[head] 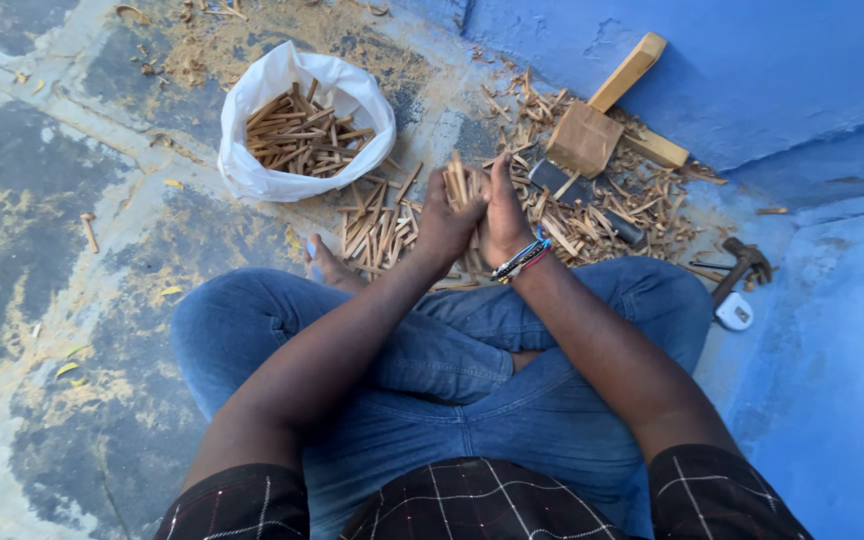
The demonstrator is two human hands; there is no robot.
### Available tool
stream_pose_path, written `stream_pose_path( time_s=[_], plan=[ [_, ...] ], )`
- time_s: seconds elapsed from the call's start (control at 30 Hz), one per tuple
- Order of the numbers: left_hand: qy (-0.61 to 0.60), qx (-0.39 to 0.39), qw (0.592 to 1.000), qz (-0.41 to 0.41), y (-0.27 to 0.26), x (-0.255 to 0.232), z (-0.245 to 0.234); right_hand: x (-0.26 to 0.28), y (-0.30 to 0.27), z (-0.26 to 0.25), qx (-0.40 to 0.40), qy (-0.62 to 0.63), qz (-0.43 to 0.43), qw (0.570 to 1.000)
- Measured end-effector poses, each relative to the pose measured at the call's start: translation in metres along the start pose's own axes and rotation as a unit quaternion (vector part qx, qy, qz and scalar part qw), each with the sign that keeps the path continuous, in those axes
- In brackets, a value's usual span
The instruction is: The person sorts small wooden sticks by hand while sitting on a floor covered in wood shavings, picking up individual sticks and placing some into a white bag.
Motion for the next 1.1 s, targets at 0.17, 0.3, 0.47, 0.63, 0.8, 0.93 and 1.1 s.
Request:
stream_pose_path(
  time_s=[0.17,0.3,0.47,0.63,0.8,0.93,1.1],
  plan=[
    [-0.008,-0.007,1.0,0.018,0.006,-0.021,-0.004,0.023,-0.016,0.023,0.0,0.003,0.005,1.0],
    [0.041,-0.028,0.999,0.011,0.011,-0.041,-0.01,0.037,-0.033,0.017,-0.091,-0.035,-0.048,0.994],
    [0.008,-0.074,0.976,0.206,-0.002,-0.093,-0.024,-0.004,-0.042,0.01,-0.112,0.166,-0.041,0.979],
    [0.068,-0.016,0.987,0.144,-0.022,-0.063,-0.003,-0.017,-0.021,0.008,0.079,0.272,-0.129,0.95],
    [0.076,-0.017,0.994,0.077,0.007,-0.036,-0.004,0.006,-0.016,-0.021,-0.066,0.004,-0.136,0.989],
    [-0.176,0.214,0.949,-0.15,-0.002,0.003,0.027,0.076,-0.025,-0.013,-0.049,-0.261,-0.318,0.91],
    [-0.214,0.227,0.922,-0.229,-0.006,0.021,0.031,0.05,-0.021,0.011,0.001,-0.424,-0.161,0.891]
  ],
)
Point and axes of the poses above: each hand's wrist, its own y-axis towards the middle knuckle, its own z-axis out of the palm, x = y × z, the point moved 8 cm from there along y, towards the middle knuckle, and after that the axes turned 4 degrees about y, right-handed, at the moved point
